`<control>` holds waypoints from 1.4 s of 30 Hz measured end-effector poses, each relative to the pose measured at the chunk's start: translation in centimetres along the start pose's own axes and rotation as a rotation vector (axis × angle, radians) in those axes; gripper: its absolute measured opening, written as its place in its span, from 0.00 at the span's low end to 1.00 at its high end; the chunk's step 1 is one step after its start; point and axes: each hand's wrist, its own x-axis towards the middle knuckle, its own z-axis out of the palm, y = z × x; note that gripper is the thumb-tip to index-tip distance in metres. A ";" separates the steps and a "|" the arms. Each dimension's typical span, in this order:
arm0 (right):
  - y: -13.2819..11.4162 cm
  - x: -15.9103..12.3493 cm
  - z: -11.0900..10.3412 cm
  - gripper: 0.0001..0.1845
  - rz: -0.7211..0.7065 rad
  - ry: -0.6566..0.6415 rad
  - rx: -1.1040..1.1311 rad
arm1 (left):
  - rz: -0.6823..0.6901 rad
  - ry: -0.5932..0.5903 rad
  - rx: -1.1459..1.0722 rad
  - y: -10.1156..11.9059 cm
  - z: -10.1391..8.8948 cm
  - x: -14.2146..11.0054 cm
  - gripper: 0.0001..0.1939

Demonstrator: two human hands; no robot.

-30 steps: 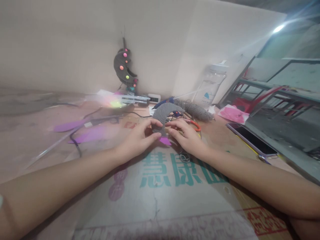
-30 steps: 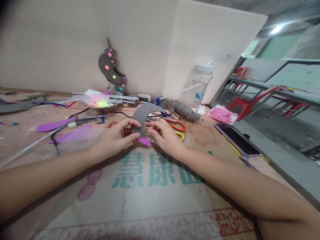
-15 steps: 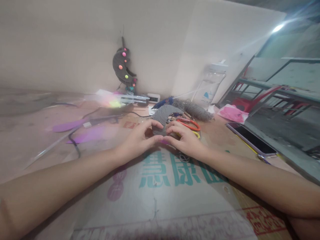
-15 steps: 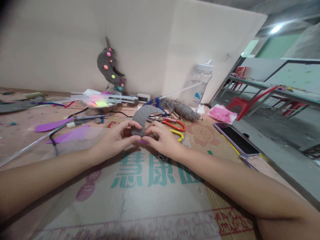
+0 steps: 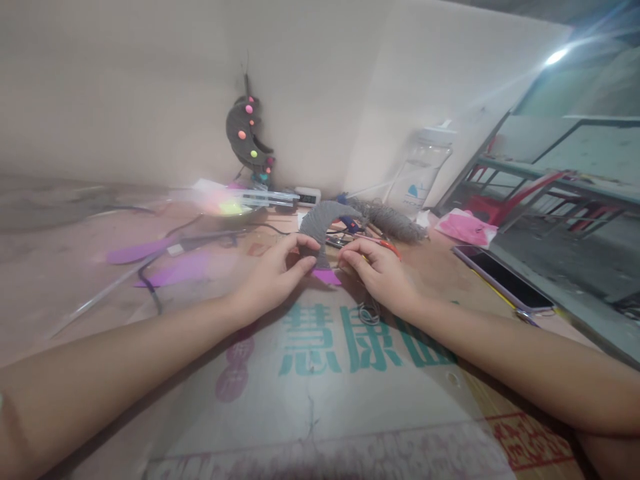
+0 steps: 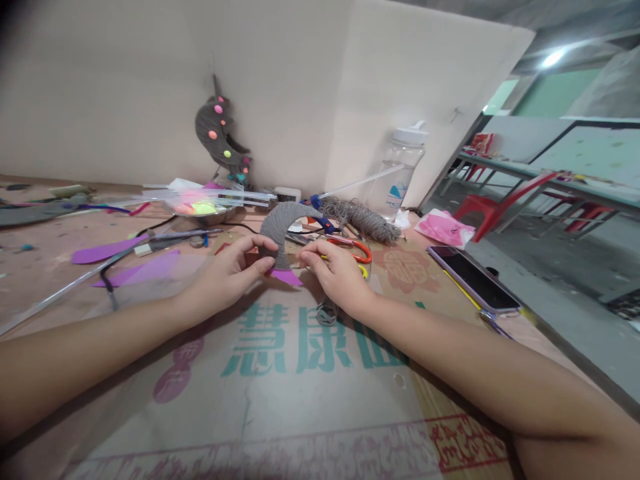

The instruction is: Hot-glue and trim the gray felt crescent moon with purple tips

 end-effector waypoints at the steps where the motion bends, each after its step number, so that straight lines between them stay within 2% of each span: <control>1: -0.1 0.0 0.0 0.10 0.011 -0.003 0.001 | -0.003 -0.002 -0.001 0.0 0.0 0.0 0.10; 8: 0.2 0.0 0.3 0.03 -0.017 0.023 0.040 | 0.001 -0.002 -0.012 0.1 0.0 0.0 0.10; 17: 1.5 0.1 0.5 0.08 -0.119 0.039 -0.009 | 0.006 0.000 -0.007 0.2 0.0 0.0 0.09; 27: 1.1 0.1 0.5 0.10 -0.244 0.020 -0.069 | -0.009 -0.014 -0.007 0.3 -0.1 0.0 0.09; 33: 1.2 0.0 0.5 0.12 -0.221 -0.004 -0.075 | 0.002 -0.014 -0.020 0.2 0.0 0.0 0.09; 38: 1.2 0.0 0.5 0.11 -0.169 0.031 -0.082 | 0.012 -0.020 -0.020 0.5 0.0 0.0 0.09; 42: 1.2 -0.1 0.6 0.12 -0.090 -0.042 0.032 | 0.022 -0.017 -0.012 0.4 0.0 -0.1 0.09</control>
